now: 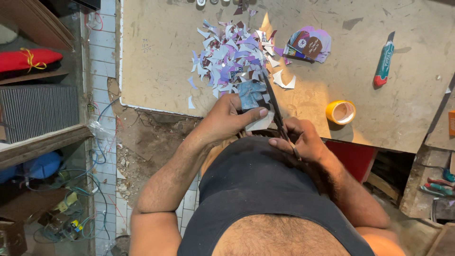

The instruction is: The person uses scissors to cut purple paper and printed cards into smaller pieces on a workbench. The person repeatedly picks up sheets, cuts them, and places the cut pieces on the table, accumulating a pile of scraps.

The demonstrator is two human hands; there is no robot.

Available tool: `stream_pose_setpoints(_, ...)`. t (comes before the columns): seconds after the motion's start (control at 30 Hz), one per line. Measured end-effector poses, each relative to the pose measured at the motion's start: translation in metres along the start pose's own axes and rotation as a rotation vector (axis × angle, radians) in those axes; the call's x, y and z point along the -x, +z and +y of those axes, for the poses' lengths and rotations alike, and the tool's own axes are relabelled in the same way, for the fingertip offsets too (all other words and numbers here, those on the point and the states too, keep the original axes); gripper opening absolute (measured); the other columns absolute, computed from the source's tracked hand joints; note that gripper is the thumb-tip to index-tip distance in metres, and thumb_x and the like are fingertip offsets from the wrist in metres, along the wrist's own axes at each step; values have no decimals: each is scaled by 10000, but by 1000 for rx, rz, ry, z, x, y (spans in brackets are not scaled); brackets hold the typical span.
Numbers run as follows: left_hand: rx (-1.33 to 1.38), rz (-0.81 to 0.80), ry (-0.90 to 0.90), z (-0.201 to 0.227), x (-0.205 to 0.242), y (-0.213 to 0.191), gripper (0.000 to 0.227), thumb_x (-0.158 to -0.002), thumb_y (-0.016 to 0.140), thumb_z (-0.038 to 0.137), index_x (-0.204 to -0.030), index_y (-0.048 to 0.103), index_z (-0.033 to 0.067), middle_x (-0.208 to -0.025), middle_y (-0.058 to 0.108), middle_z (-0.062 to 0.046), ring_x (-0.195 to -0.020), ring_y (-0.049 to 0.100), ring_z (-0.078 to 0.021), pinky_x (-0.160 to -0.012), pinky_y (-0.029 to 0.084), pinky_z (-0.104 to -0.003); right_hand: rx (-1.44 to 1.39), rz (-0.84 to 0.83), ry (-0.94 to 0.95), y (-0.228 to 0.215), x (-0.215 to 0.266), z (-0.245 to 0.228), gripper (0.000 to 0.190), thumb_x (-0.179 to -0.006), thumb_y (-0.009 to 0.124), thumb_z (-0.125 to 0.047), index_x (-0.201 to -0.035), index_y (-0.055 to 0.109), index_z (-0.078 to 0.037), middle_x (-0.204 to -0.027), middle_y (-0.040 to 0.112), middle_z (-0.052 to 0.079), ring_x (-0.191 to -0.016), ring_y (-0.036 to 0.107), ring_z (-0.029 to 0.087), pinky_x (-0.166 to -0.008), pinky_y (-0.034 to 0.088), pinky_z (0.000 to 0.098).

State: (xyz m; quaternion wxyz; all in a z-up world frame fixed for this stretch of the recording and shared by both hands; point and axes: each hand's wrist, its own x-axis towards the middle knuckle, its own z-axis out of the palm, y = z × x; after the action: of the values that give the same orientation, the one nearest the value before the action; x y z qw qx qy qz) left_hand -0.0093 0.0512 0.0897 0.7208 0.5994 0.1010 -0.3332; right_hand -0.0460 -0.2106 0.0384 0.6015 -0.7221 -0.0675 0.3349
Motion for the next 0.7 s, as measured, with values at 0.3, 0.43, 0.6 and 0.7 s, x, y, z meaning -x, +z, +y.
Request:
stream_pose_setpoints(0.3, 136, 257, -57, -80, -43, -23, 291, -941, 713, 267, -1067, 698, 4, -936, 727, -83, -745, 695, -139, -664, 666, -343, 919, 363, 330, -19, -27, 93, 434, -815, 844, -474, -828, 728, -56, -784, 705, 142, -729, 665, 326, -662, 499, 445)
stream_pose_setpoints(0.43, 369, 299, -107, -110, -62, -22, 341, -929, 655, 300, -1067, 685, -10, -974, 732, -90, -852, 737, -167, -715, 645, -370, 1166, 480, 170, -19, -22, 98, 308, -859, 795, -351, -971, 753, -67, -875, 724, 148, -772, 699, 337, -642, 521, 450)
stream_pose_setpoints(0.6, 170, 328, -112, -114, -87, 8, 434, -1011, 644, 325, -1087, 663, -102, -967, 659, -242, -788, 597, -263, -657, 518, -369, 304, 489, -135, -12, -43, 61, 330, -923, 752, -241, -1160, 675, -24, -996, 734, 120, -868, 733, 251, -727, 575, 365)
stream_pose_setpoints(0.7, -159, 311, -12, -99, -97, 27, 505, -1093, 666, 325, -1113, 623, -178, -1058, 577, -374, -863, 496, -319, -740, 433, -414, -497, 314, -91, -17, -67, 49, 372, -965, 688, -158, -1289, 560, -26, -1033, 716, 58, -908, 740, 161, -764, 615, 309)
